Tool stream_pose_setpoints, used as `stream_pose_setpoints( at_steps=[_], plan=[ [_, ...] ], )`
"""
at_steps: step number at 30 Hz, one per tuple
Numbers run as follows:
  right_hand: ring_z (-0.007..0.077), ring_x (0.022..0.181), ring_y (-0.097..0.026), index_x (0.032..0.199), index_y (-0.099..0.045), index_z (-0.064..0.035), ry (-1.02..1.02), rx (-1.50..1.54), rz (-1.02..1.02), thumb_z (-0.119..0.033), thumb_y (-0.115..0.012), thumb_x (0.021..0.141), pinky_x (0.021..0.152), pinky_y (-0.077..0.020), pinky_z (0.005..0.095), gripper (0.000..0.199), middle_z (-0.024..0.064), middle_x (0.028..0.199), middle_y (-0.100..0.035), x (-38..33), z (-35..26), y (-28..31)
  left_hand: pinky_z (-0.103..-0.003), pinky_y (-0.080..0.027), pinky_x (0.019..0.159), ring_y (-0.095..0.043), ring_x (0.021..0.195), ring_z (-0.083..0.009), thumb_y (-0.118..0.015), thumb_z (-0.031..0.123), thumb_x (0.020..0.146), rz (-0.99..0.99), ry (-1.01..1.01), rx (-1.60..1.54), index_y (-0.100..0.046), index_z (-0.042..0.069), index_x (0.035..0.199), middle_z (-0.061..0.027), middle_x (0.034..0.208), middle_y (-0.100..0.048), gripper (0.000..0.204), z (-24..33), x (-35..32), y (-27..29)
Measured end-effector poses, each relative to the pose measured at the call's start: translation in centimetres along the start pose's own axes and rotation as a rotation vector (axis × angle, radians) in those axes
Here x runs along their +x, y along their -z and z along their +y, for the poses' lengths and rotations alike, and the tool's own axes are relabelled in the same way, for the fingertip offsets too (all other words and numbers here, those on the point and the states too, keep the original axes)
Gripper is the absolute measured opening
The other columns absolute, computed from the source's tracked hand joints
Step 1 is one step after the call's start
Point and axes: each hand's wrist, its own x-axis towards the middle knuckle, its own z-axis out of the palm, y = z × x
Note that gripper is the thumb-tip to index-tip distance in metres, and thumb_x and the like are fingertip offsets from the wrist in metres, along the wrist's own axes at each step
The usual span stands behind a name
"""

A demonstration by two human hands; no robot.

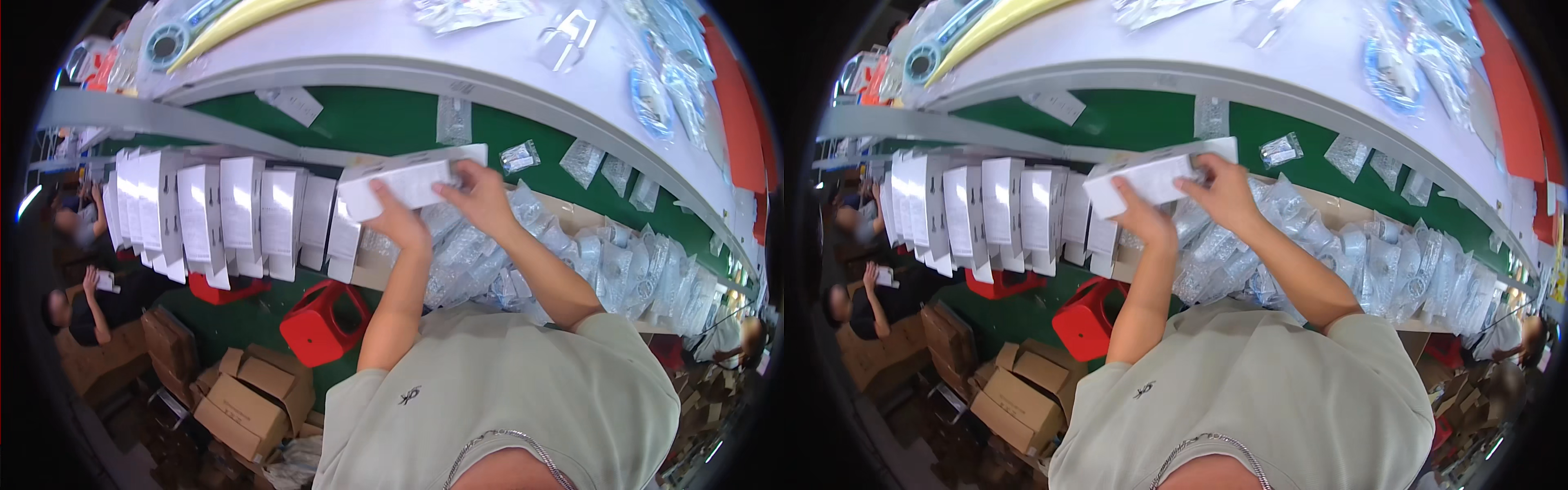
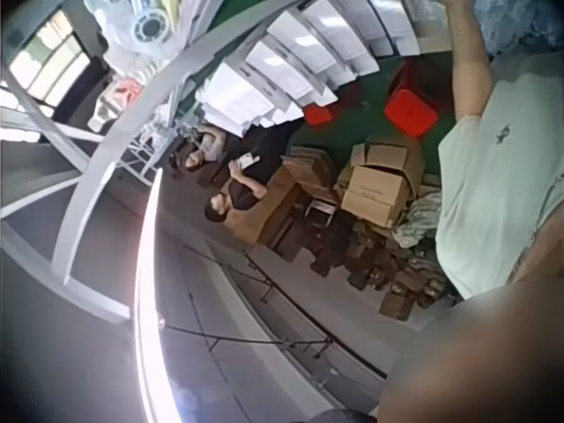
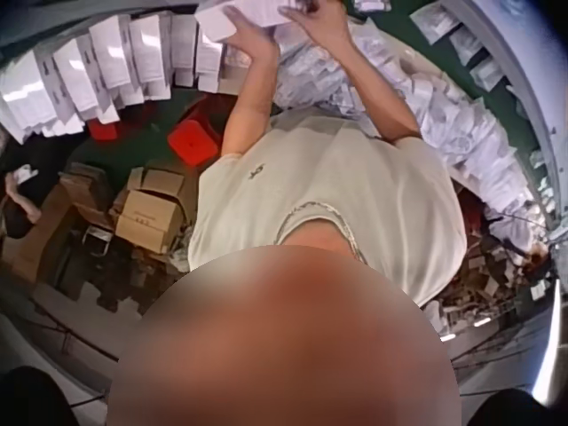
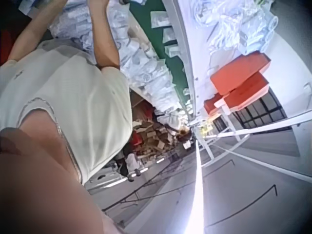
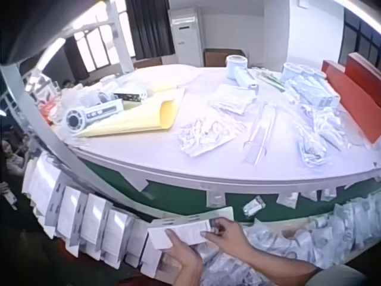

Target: The person packs products at a workstation by inserting wrapped devices and paper manuals into cardboard boxes by hand.

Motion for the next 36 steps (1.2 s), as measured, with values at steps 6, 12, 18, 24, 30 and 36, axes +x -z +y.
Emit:
stream_pose_setpoints(
  at_steps=[6,12,18,24,30,36],
  plan=[
    [0.0126,0.087,-0.06,0.103,-0.062,0.0067,0.247,0.528,0.349,0.002,-0.074,0.077,0.08,-0.0491,0.0256,0.029,0.0086,0.099,-0.065,-0.4,-1.2,-0.6,-0.039,-0.037,0.105,-0.044,0.125,-0.028,-0.06,0.021,0.094,-0.083,-0.119,-0.024,-0.018,0.0,0.143,-0.0182,0.138,-0.039,0.067,-2.8,0.4,-0.4],
    [0.0091,0.078,-0.059,0.098,-0.064,0.004,0.126,0.147,0.143,0.002,-0.074,0.078,0.074,-0.0478,0.0225,0.023,0.0059,0.093,-0.066,-0.2,-0.5,0.4,-0.039,-0.034,0.106,-0.04,0.128,-0.0282,-0.061,0.023,0.094,-0.007,-0.147,0.106,-0.017,0.0,0.144,-0.0196,0.141,-0.035,0.071,-3.9,0.9,-0.3],
    [0.0164,0.085,-0.062,0.103,-0.065,0.0018,0.246,-0.067,0.465,-0.006,-0.076,0.077,0.081,-0.0483,0.0289,0.029,0.0086,0.094,-0.068,6.4,1.0,5.0,-0.043,-0.03,0.109,-0.038,0.13,-0.0355,-0.06,0.024,0.092,-0.333,-0.465,0.905,-0.037,-0.005,0.136,-0.0249,0.14,-0.038,0.058,-2.0,6.0,6.9],
    [0.0246,0.092,-0.064,0.105,-0.067,-0.0005,0.485,-1.097,0.719,-0.015,-0.078,0.077,0.086,-0.048,0.0347,0.033,0.0123,0.095,-0.069,13.2,8.0,12.5,-0.049,-0.035,0.101,-0.044,0.116,-0.0413,-0.073,0.029,0.074,-0.396,-0.811,1.674,-0.04,-0.004,0.134,-0.024,0.126,-0.046,0.077,1.5,9.7,16.2],
    [0.0258,0.09,-0.065,0.105,-0.067,-0.0014,0.611,-1.014,0.749,-0.018,-0.077,0.078,0.084,-0.0491,0.0346,0.033,0.0131,0.094,-0.069,14.2,8.4,14.2,-0.048,-0.038,0.098,-0.046,0.112,-0.0407,-0.077,0.035,0.066,-0.448,-0.651,1.85,-0.046,-0.003,0.129,-0.0227,0.122,-0.049,0.081,1.9,9.9,16.9],
    [0.0269,0.087,-0.066,0.105,-0.068,-0.0023,0.757,-0.94,0.646,-0.021,-0.077,0.078,0.082,-0.0502,0.0345,0.034,0.0138,0.093,-0.069,18.3,9.1,14.8,-0.046,-0.04,0.096,-0.046,0.112,-0.0403,-0.078,0.037,0.065,-0.385,-0.67,1.737,-0.049,-0.003,0.125,-0.022,0.122,-0.049,0.078,3.2,10.5,18.4]
  ],
)
